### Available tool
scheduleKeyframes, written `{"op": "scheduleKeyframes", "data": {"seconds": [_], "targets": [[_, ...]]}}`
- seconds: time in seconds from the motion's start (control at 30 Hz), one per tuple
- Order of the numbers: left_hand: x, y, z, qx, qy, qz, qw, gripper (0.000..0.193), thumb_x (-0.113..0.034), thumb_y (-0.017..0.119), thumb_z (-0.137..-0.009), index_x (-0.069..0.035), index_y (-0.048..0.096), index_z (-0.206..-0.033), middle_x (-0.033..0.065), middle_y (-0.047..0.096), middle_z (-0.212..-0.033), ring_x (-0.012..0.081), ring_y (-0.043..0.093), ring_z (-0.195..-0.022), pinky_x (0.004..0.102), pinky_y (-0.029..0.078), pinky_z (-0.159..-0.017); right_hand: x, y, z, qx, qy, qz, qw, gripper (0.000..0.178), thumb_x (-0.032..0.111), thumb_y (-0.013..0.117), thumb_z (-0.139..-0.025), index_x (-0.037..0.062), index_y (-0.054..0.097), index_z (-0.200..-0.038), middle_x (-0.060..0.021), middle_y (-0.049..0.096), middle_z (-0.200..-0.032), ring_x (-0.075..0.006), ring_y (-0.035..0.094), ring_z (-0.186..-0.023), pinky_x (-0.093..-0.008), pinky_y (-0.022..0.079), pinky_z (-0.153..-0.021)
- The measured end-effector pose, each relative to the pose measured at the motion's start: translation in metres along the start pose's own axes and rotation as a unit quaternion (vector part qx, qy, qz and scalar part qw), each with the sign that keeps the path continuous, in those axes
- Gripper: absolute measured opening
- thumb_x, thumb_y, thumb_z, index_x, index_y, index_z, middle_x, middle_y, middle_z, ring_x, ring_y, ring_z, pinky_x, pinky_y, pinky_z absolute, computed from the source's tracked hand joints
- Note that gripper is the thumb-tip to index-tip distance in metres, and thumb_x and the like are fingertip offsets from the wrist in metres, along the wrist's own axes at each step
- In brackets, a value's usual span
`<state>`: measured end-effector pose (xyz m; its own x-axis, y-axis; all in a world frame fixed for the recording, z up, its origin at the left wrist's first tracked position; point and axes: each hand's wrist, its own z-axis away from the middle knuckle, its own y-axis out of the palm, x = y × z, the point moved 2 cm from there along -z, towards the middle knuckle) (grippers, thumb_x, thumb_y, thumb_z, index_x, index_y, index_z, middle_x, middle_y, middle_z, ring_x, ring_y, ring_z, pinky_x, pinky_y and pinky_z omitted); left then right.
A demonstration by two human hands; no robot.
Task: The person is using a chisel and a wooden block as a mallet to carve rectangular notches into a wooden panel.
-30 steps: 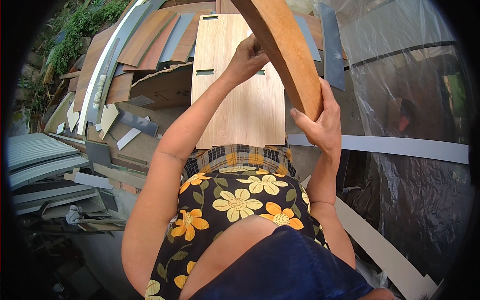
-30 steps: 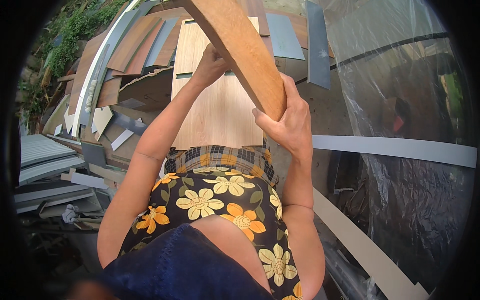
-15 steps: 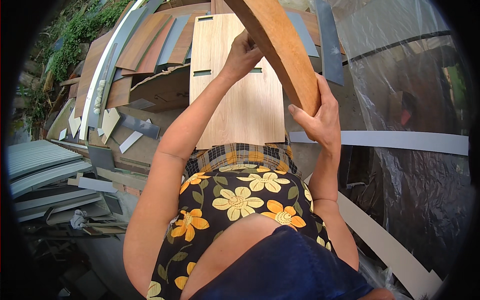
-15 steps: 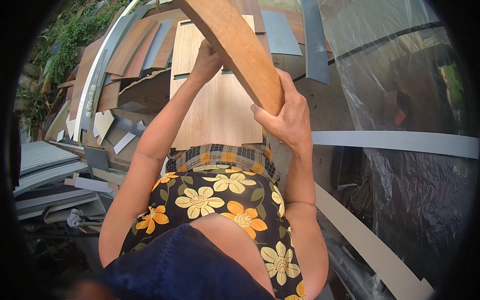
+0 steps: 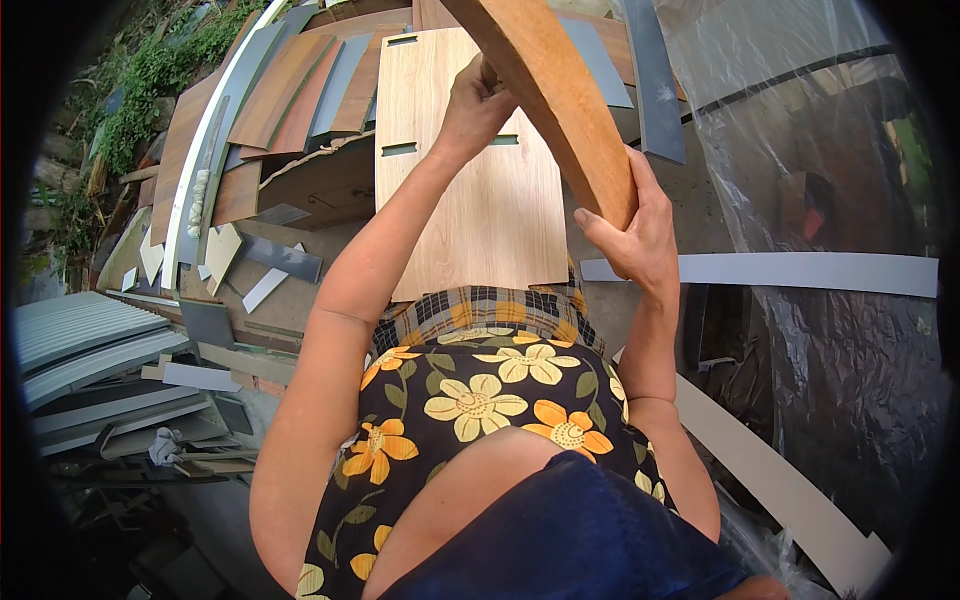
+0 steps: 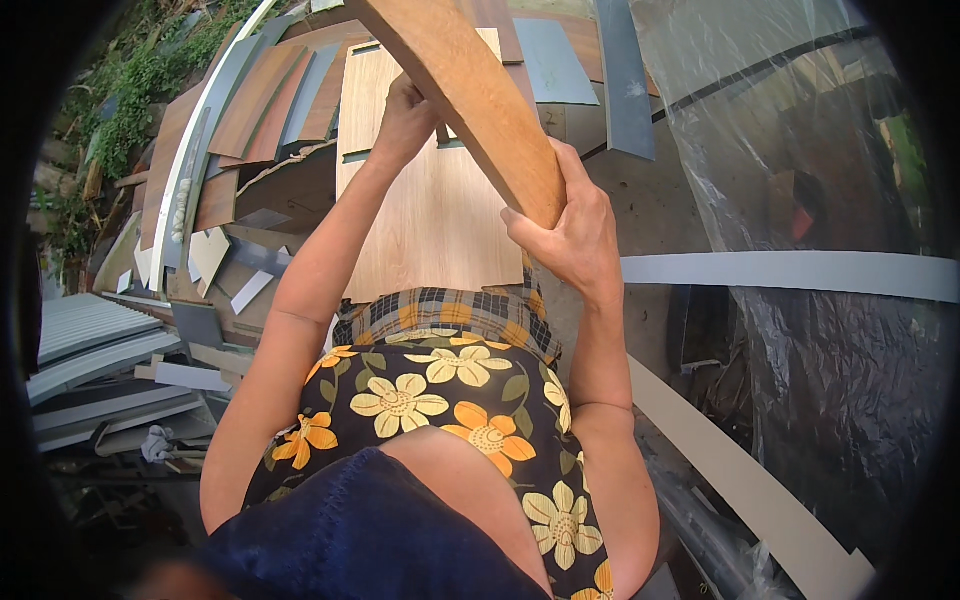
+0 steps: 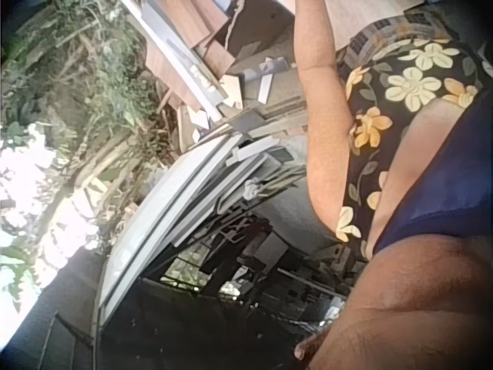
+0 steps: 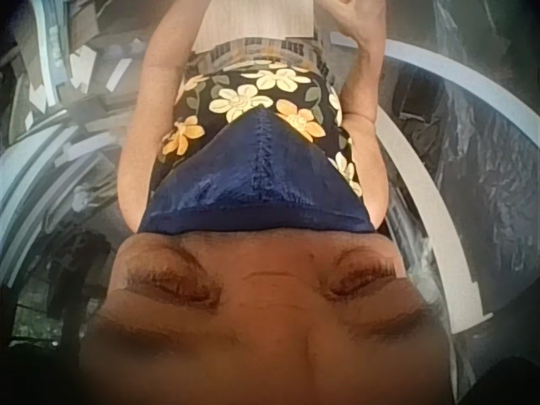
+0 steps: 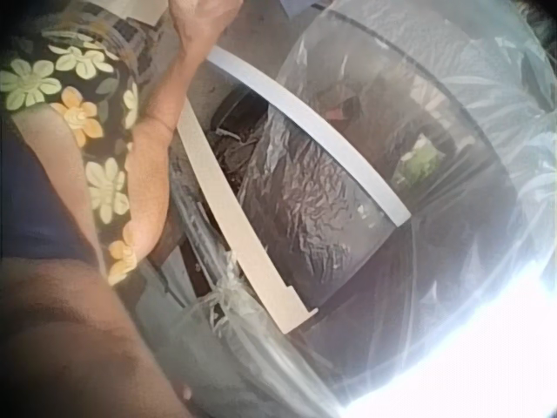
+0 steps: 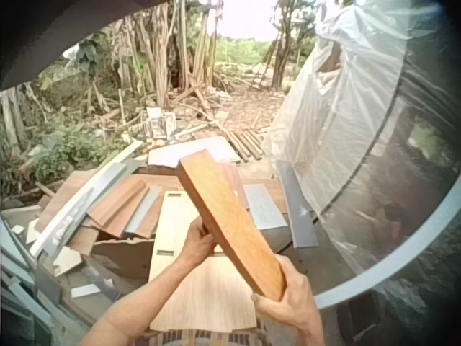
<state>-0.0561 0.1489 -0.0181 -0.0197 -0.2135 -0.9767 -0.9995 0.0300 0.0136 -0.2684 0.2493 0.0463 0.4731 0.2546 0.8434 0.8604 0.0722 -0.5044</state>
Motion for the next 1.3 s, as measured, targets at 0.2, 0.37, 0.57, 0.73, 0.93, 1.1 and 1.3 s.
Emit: {"op": "scheduleKeyframes", "data": {"seconds": [0.2,0.37,0.57,0.73,0.93,1.1,1.3], "targets": [[0.004,-0.002,0.001,-0.059,0.076,0.041,0.994,0.019,-0.011,0.065,-0.090,-0.002,0.058,-0.105,-0.0005,0.062,-0.086,0.0058,0.055,-0.075,0.0232,0.047,-0.067,-0.001,0.003,-0.004,-0.004,-0.018,-0.022,1.000,0.070,0.022,0.072,-0.061,0.0018,0.053,-0.125,-0.0173,0.067,-0.095,-0.0265,0.067,-0.083,-0.0354,0.051,-0.079],[-0.002,0.007,0.010,-0.035,0.036,0.019,0.999,0.019,-0.009,0.066,-0.089,-0.002,0.058,-0.104,-0.0008,0.062,-0.084,0.0058,0.055,-0.074,0.0228,0.047,-0.067,-0.008,0.008,0.001,0.006,-0.006,-0.014,1.000,0.069,0.022,0.072,-0.061,0.0013,0.053,-0.125,-0.0177,0.067,-0.095,-0.0272,0.067,-0.084,-0.0356,0.051,-0.079],[-0.009,0.007,0.012,-0.062,0.072,0.006,0.995,0.025,-0.009,0.065,-0.088,-0.002,0.053,-0.108,0.0009,0.058,-0.089,0.0075,0.053,-0.079,0.0250,0.048,-0.077,-0.006,0.001,0.005,-0.009,-0.006,-0.020,1.000,0.070,0.022,0.071,-0.061,0.0014,0.053,-0.125,-0.0176,0.067,-0.096,-0.0271,0.067,-0.085,-0.0354,0.050,-0.080],[0.002,-0.012,0.004,-0.036,0.077,-0.085,0.993,0.036,-0.015,0.062,-0.089,-0.001,0.046,-0.118,0.0086,0.057,-0.105,0.0135,0.055,-0.093,0.0309,0.048,-0.085,-0.002,-0.003,0.005,-0.029,-0.013,-0.051,0.998,0.069,0.020,0.072,-0.061,0.0022,0.053,-0.125,-0.0158,0.067,-0.098,-0.0244,0.066,-0.087,-0.0347,0.050,-0.082],[-0.011,0.003,0.008,-0.031,0.084,-0.204,0.975,0.035,-0.011,0.066,-0.088,0.000,0.049,-0.117,0.0126,0.058,-0.097,0.0204,0.061,-0.093,0.0350,0.050,-0.083,-0.002,-0.005,0.005,-0.033,-0.014,-0.052,0.998,0.069,0.020,0.072,-0.061,0.0021,0.053,-0.125,-0.0158,0.068,-0.098,-0.0239,0.066,-0.088,-0.0341,0.050,-0.082],[-0.006,0.017,0.007,-0.031,0.140,-0.195,0.970,0.032,-0.007,0.068,-0.086,0.000,0.052,-0.113,0.0118,0.059,-0.095,0.0228,0.063,-0.088,0.0355,0.051,-0.078,0.002,-0.007,0.003,-0.038,-0.030,-0.052,0.997,0.068,0.019,0.073,-0.062,0.0025,0.053,-0.125,-0.0149,0.068,-0.099,-0.0236,0.066,-0.089,-0.0337,0.050,-0.082],[-0.004,0.012,0.003,-0.027,0.107,-0.212,0.971,0.034,-0.011,0.071,-0.085,-0.002,0.054,-0.113,0.0115,0.060,-0.096,0.0220,0.062,-0.090,0.0363,0.052,-0.082,0.004,-0.013,0.001,-0.054,-0.063,-0.072,0.994,0.067,0.016,0.073,-0.063,0.0028,0.053,-0.125,-0.0140,0.068,-0.100,-0.0224,0.066,-0.090,-0.0332,0.050,-0.082]]}}
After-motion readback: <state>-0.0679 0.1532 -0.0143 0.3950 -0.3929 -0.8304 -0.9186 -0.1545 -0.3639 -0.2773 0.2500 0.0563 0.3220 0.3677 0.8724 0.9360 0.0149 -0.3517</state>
